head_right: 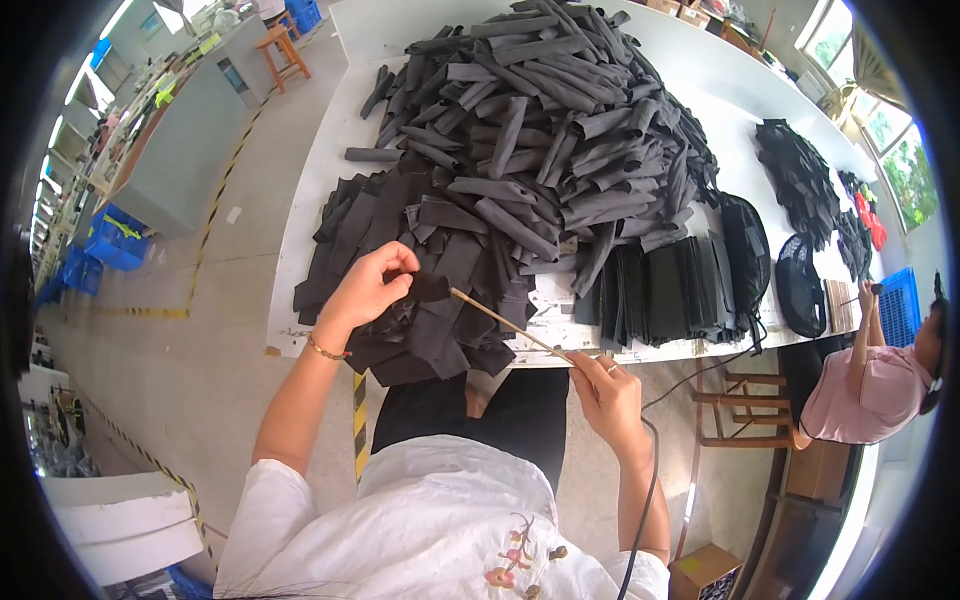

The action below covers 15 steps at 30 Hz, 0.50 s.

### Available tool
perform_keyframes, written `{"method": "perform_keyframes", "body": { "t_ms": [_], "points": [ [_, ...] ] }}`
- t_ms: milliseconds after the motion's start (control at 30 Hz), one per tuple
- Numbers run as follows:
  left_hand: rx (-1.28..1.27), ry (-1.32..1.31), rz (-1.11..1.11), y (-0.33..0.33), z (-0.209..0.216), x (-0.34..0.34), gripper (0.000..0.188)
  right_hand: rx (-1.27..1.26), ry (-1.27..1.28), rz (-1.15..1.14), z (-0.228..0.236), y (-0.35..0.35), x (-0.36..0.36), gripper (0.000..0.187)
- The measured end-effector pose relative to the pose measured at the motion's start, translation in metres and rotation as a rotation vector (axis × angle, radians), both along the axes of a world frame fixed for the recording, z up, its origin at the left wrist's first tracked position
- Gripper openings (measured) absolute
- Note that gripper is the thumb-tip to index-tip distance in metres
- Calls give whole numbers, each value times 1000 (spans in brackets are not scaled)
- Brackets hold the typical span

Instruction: Applying a coating or glue to black fabric straps using a wooden applicator stick in a factory setting.

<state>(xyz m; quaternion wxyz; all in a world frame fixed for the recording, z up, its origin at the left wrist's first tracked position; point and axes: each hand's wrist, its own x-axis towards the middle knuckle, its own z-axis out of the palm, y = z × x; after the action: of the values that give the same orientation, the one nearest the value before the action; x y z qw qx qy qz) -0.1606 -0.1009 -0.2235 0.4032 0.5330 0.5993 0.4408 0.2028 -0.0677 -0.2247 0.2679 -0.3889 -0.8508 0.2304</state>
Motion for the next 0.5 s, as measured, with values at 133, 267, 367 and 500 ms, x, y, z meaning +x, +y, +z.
{"method": "perform_keyframes", "body": {
  "t_ms": [133, 267, 367, 500],
  "points": [
    [7, 66, 5, -5, -8, 5, 19, -19, 20, -1, -8, -1, -2, 20],
    [-33, 91, 11, -8, -6, 5, 23, -19, 27, 11, -10, -3, 0, 19],
    [14, 82, -76, -8, -10, 0, 20, -33, -9, -21, -5, -5, 0, 21],
    [27, -52, -120, -3, -4, 1, 13, -9, 9, -9, -2, -4, 1, 20]
  ]
}}
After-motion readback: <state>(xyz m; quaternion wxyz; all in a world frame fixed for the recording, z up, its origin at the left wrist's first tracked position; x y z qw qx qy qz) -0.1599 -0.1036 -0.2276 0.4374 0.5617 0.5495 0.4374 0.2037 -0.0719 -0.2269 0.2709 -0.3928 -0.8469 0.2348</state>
